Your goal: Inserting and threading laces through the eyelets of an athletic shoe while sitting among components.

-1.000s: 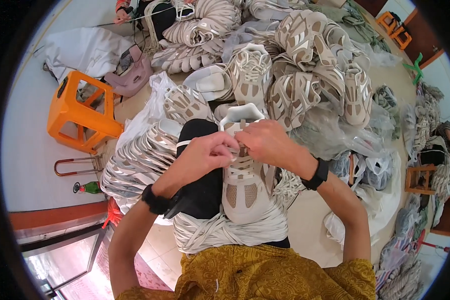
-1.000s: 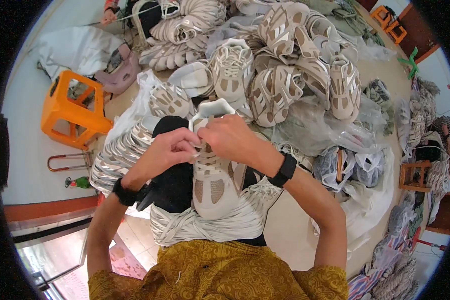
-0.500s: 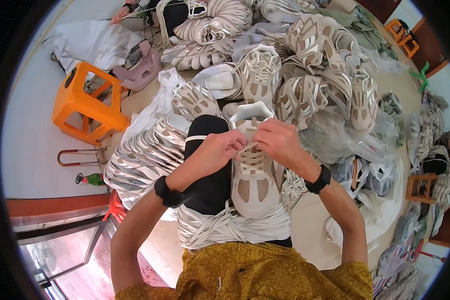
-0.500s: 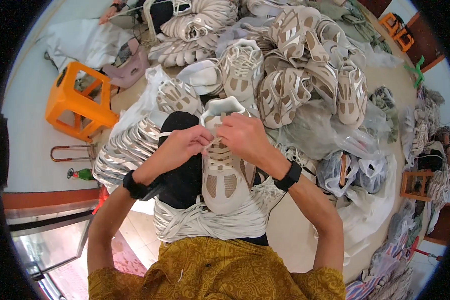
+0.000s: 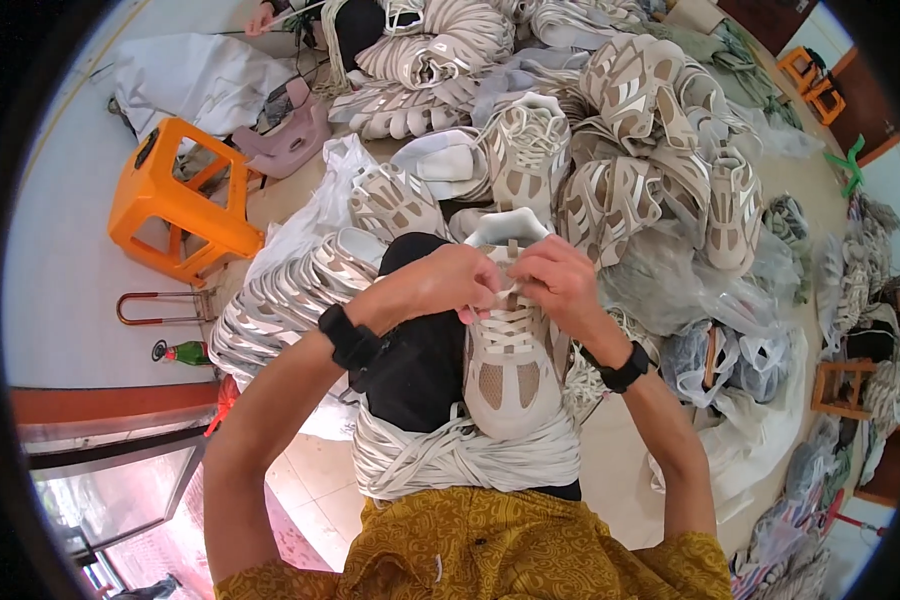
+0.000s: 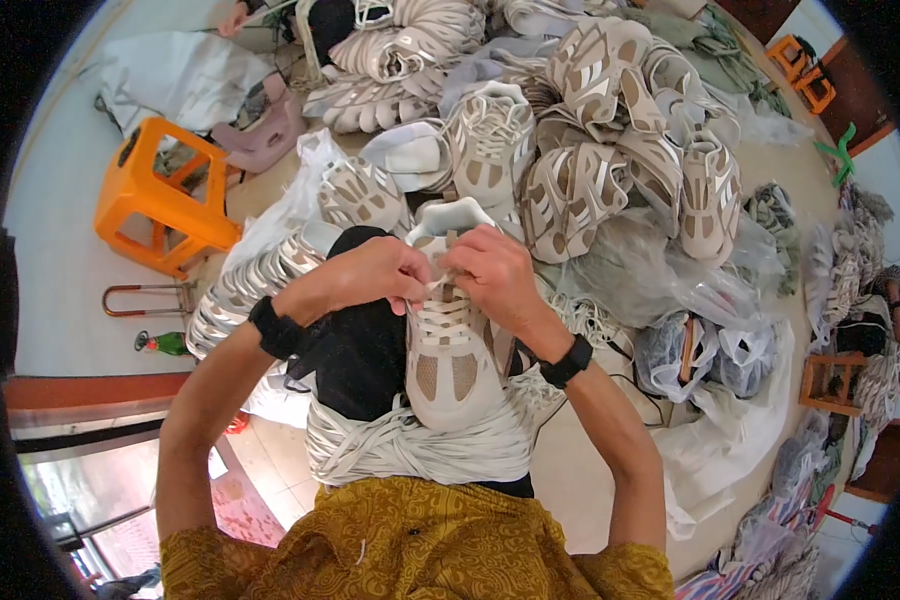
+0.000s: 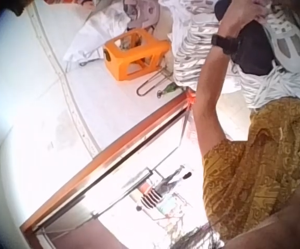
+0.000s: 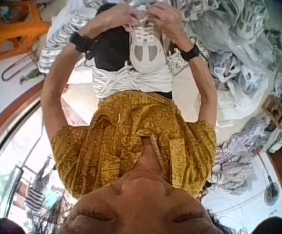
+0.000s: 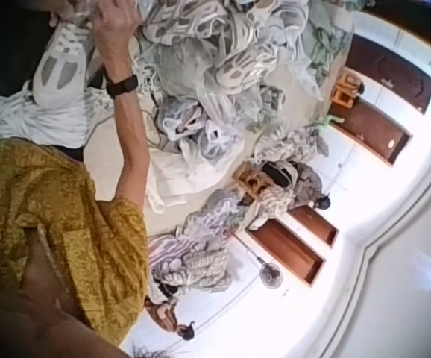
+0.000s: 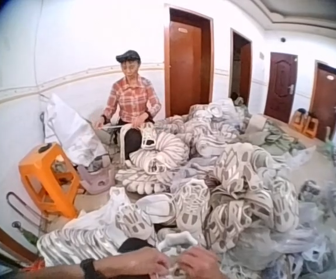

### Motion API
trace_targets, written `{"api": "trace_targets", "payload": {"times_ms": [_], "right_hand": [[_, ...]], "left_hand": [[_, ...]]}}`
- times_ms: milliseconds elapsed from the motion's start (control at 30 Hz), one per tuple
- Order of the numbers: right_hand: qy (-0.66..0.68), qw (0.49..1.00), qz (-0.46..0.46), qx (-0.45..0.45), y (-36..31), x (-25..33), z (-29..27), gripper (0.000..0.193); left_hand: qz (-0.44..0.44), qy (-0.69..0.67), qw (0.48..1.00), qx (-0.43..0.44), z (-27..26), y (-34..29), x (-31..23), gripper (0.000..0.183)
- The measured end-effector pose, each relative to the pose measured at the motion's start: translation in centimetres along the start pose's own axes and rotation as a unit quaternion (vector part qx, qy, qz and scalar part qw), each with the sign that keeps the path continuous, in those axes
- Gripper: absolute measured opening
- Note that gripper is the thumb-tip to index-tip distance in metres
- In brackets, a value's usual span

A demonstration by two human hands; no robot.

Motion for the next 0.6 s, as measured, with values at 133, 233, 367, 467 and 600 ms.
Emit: {"api": "trace_targets", "payload": {"times_ms": [133, 233, 367, 467, 600], "right_hand": [[0.145, 0.961, 0.193, 0.131, -0.4, -1.8, 0.9, 0.032], [0.101, 0.973, 0.155, 0.140, 0.0, -1.8, 0.0, 0.033], [-0.014, 0.962, 0.220, 0.159, -1.8, -3.3, -1.4, 0.021], [-0.077, 0.953, 0.236, 0.175, -3.8, -3.6, -1.0, 0.013], [-0.105, 0.972, 0.101, 0.185, -3.9, -2.2, -0.1, 0.011]], "left_hand": [[0.040, 0.060, 0.996, -0.051, 0.0, -1.3, -0.4, 0.010], [0.091, 0.004, 0.992, -0.085, 0.1, -1.5, -1.1, 0.010], [0.106, 0.101, 0.979, -0.145, -0.2, -1.8, -1.2, 0.012], [0.116, 0.108, 0.971, -0.180, -0.4, -1.9, -0.9, 0.014], [0.108, 0.115, 0.961, -0.227, -0.6, -2.4, -1.1, 0.016]]}}
Point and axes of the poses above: each hand's wrist, its own y-axis towards the middle knuckle, its own z-axis out of the palm, x = y × z, the point moved 8 cm from there along y, towards the middle knuckle, and after that the axes turned 8 degrees about -x, right-handed, at the moved point
